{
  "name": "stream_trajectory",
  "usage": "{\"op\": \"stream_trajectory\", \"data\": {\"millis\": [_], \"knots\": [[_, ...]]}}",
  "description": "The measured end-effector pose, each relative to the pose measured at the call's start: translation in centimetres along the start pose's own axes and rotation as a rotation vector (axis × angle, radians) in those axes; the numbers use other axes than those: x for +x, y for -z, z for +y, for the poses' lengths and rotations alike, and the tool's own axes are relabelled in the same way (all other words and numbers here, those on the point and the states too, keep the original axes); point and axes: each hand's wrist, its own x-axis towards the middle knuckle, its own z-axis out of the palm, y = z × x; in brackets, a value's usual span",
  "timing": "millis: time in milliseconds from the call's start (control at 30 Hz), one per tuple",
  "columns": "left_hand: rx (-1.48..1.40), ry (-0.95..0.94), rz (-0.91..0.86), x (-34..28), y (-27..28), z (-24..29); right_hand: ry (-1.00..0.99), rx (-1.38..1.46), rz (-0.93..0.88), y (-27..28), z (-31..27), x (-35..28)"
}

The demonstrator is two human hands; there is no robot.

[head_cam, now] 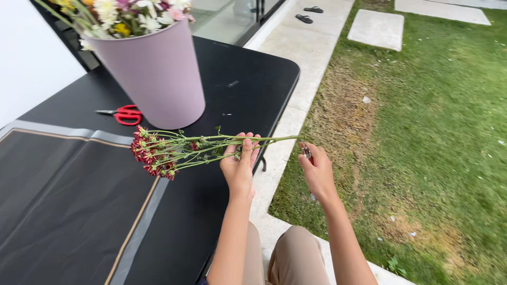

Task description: The person selects several flowers from a bucket, cuts the stems using shears, and places them onto a piece of wrapping paper which is then folded around the bunch.

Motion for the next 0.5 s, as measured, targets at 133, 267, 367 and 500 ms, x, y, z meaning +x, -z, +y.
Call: {"op": "stream_trajectory", "data": {"millis": [133,267,367,500], "knots": [[0.015,-0.113,0.110,0.6,4.7,6.8,0.244,-0.149,-0.179,-7.0,-3.5,0.8],[0.021,-0.221,0.224,0.5,9.5,12.6,0.439,-0.481,-0.252,-13.7,-5.1,1.3],[0.028,-0.282,0.312,-1.1,12.7,16.5,0.531,-0.598,-0.315,-18.3,-4.7,2.0],[0.035,-0.309,0.383,-3.5,16.5,20.4,0.536,-0.711,-0.358,-23.7,-3.0,3.3]]}}
